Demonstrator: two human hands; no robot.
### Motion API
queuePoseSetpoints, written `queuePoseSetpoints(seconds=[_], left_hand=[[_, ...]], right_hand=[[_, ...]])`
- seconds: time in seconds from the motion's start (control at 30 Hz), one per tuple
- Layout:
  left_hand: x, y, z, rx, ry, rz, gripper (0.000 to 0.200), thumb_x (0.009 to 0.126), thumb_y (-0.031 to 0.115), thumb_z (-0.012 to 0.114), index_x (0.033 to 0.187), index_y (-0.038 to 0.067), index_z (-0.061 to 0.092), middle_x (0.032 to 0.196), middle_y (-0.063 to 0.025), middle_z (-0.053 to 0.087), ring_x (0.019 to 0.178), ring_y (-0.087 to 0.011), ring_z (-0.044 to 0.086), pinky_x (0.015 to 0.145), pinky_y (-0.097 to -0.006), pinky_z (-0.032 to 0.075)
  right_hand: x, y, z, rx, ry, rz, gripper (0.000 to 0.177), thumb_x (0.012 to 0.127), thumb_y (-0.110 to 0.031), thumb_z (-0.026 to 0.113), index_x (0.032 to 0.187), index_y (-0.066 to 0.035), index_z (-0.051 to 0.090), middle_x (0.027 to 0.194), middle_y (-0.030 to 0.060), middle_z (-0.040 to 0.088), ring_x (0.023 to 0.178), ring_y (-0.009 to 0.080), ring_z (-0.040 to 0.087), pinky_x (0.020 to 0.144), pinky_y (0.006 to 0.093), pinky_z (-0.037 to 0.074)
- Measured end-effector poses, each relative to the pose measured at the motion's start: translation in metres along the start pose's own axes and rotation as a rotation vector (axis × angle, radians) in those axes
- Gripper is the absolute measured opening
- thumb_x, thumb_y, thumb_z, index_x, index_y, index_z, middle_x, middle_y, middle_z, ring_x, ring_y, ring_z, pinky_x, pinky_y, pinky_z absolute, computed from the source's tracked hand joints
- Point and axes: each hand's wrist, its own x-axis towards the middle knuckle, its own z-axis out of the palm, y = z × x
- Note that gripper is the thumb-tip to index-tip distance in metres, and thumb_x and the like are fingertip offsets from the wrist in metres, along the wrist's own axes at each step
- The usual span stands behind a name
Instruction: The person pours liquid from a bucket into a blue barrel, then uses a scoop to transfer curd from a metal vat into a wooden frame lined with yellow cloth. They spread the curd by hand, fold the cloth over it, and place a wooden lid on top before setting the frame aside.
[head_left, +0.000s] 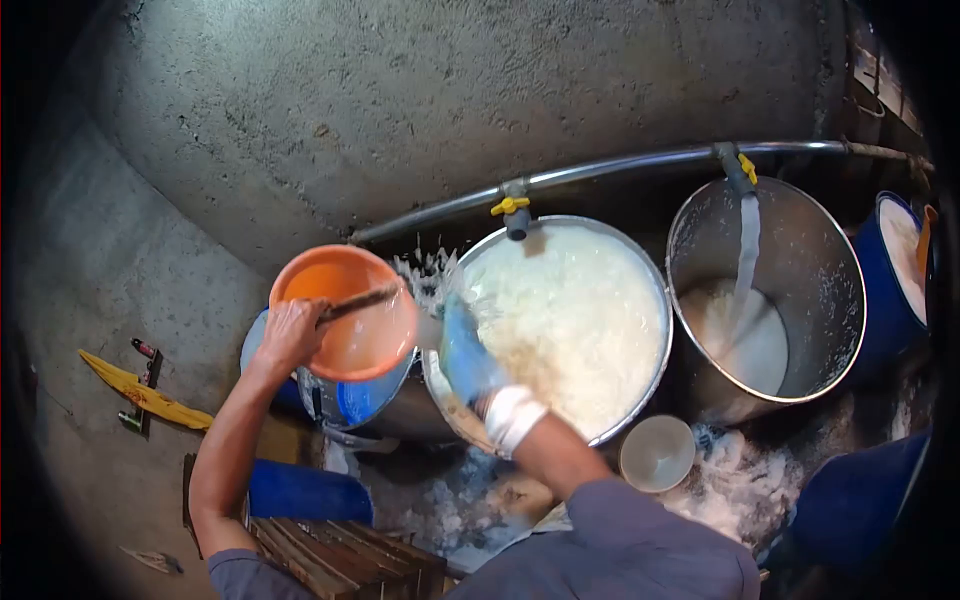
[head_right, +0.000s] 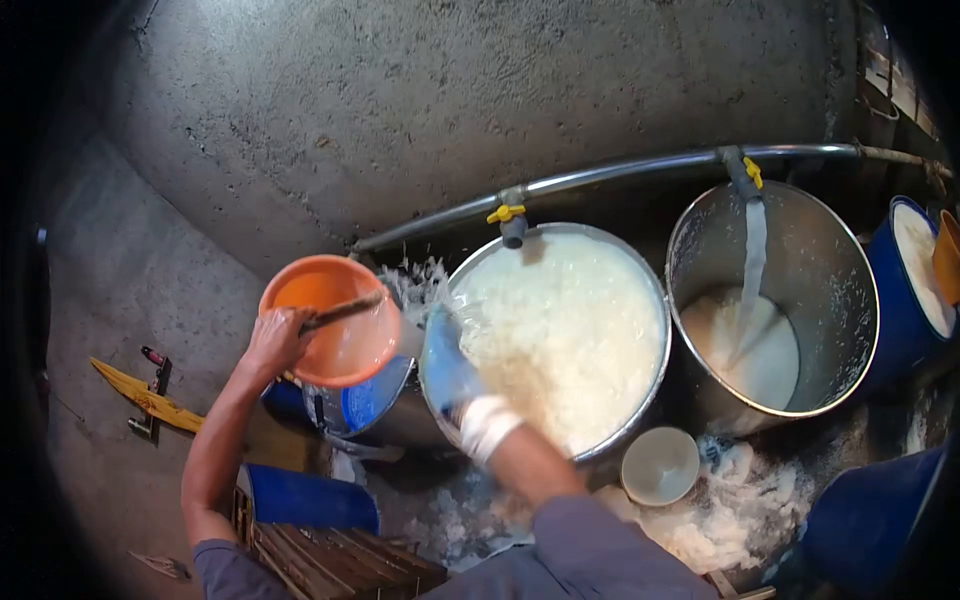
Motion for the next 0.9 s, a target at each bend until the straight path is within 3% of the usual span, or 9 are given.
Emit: queuePoseSetpoints(seconds=[0.07, 0.17, 0.3, 0.37, 0.57, 0.6, 0.77, 0.87, 0.9], left_hand=[[0.009, -0.002, -0.001, -0.006, 0.049, -0.003, 0.021, 0.082, 0.018, 0.068, 0.099, 0.006, 0.073, 0.082, -0.0196, 0.071, 0.080, -0.0359, 0.070, 0.074, -0.0481, 0.054], [0.019, -0.009, 0.000, 0.040, 0.033, 0.018, 0.022, 0.082, 0.015, 0.067, 0.101, 0.005, 0.072, 0.081, -0.0193, 0.071, 0.078, -0.0366, 0.069, 0.073, -0.0483, 0.054], [0.035, -0.002, -0.006, 0.046, 0.031, 0.003, 0.021, 0.081, 0.016, 0.067, 0.099, 0.006, 0.072, 0.079, -0.0189, 0.070, 0.076, -0.0373, 0.069, 0.071, -0.0492, 0.054], [0.042, -0.010, 0.002, 0.102, 0.019, 0.020, 0.019, 0.081, 0.016, 0.068, 0.097, 0.007, 0.072, 0.076, -0.0186, 0.069, 0.073, -0.0374, 0.069, 0.071, -0.0502, 0.054], [0.058, 0.000, -0.010, 0.112, 0.061, 0.074, 0.013, 0.080, 0.014, 0.067, 0.091, 0.006, 0.069, 0.074, -0.0190, 0.068, 0.072, -0.0375, 0.069, 0.069, -0.0497, 0.054], [0.060, 0.002, -0.011, 0.104, 0.081, 0.082, 0.012, 0.080, 0.013, 0.066, 0.090, 0.006, 0.068, 0.075, -0.0192, 0.068, 0.071, -0.0375, 0.069, 0.068, -0.0495, 0.054], [0.076, 0.014, -0.022, 0.155, 0.053, 0.065, 0.011, 0.082, 0.013, 0.065, 0.090, 0.006, 0.068, 0.075, -0.0197, 0.068, 0.072, -0.0374, 0.069, 0.069, -0.0497, 0.054], [0.087, 0.016, -0.026, 0.201, -0.004, 0.031, 0.021, 0.084, 0.018, 0.067, 0.102, 0.008, 0.072, 0.080, -0.0180, 0.070, 0.077, -0.0352, 0.070, 0.071, -0.0481, 0.054], [0.091, 0.016, -0.028, 0.186, -0.004, 0.029, 0.021, 0.085, 0.018, 0.067, 0.102, 0.008, 0.072, 0.080, -0.0180, 0.070, 0.078, -0.0354, 0.070, 0.072, -0.0483, 0.054]], right_hand=[[0.012, 0.013, 0.002, 0.031, -0.214, 0.174, 0.061, 0.109, -0.046, 0.027, 0.150, -0.002, 0.033, 0.145, 0.0165, 0.047, 0.137, 0.0232, 0.041, 0.117, 0.0313, 0.028], [0.013, -0.055, -0.034, 0.774, -0.109, 0.407, 0.062, 0.109, -0.048, 0.027, 0.151, -0.002, 0.032, 0.147, 0.0170, 0.045, 0.139, 0.0237, 0.040, 0.118, 0.0324, 0.027], [0.017, -0.098, -0.054, 1.069, -0.166, 0.531, 0.064, 0.108, -0.050, 0.027, 0.151, -0.002, 0.031, 0.150, 0.0178, 0.043, 0.142, 0.0245, 0.038, 0.119, 0.0338, 0.025], [0.024, -0.106, -0.064, 1.098, -0.177, 0.535, 0.065, 0.108, -0.050, 0.027, 0.151, -0.002, 0.031, 0.150, 0.0180, 0.042, 0.143, 0.0247, 0.037, 0.119, 0.0342, 0.025], [0.067, -0.007, -0.024, 0.476, -0.247, 0.368, 0.071, 0.105, -0.057, 0.027, 0.144, 0.001, 0.041, 0.145, 0.0156, 0.048, 0.139, 0.0235, 0.041, 0.114, 0.0368, 0.034], [0.039, -0.107, -0.080, 1.082, 0.025, 0.499, 0.054, 0.107, -0.044, 0.031, 0.131, -0.001, 0.052, 0.123, 0.0153, 0.059, 0.110, 0.0240, 0.055, 0.099, 0.0339, 0.042], [0.057, -0.082, -0.079, 0.723, 0.070, 0.344, 0.069, 0.106, -0.053, 0.031, 0.145, 0.003, 0.043, 0.133, 0.0202, 0.057, 0.122, 0.0242, 0.056, 0.106, 0.0335, 0.043], [0.089, -0.081, -0.078, 1.425, 0.320, 0.676, 0.055, 0.107, -0.044, 0.038, 0.139, -0.002, 0.054, 0.119, 0.0130, 0.067, 0.116, 0.0259, 0.059, 0.107, 0.0394, 0.041], [0.079, -0.071, -0.077, 1.288, 0.189, 0.595, 0.053, 0.107, -0.046, 0.037, 0.134, -0.004, 0.056, 0.115, 0.0109, 0.065, 0.111, 0.0233, 0.057, 0.101, 0.0374, 0.042]])
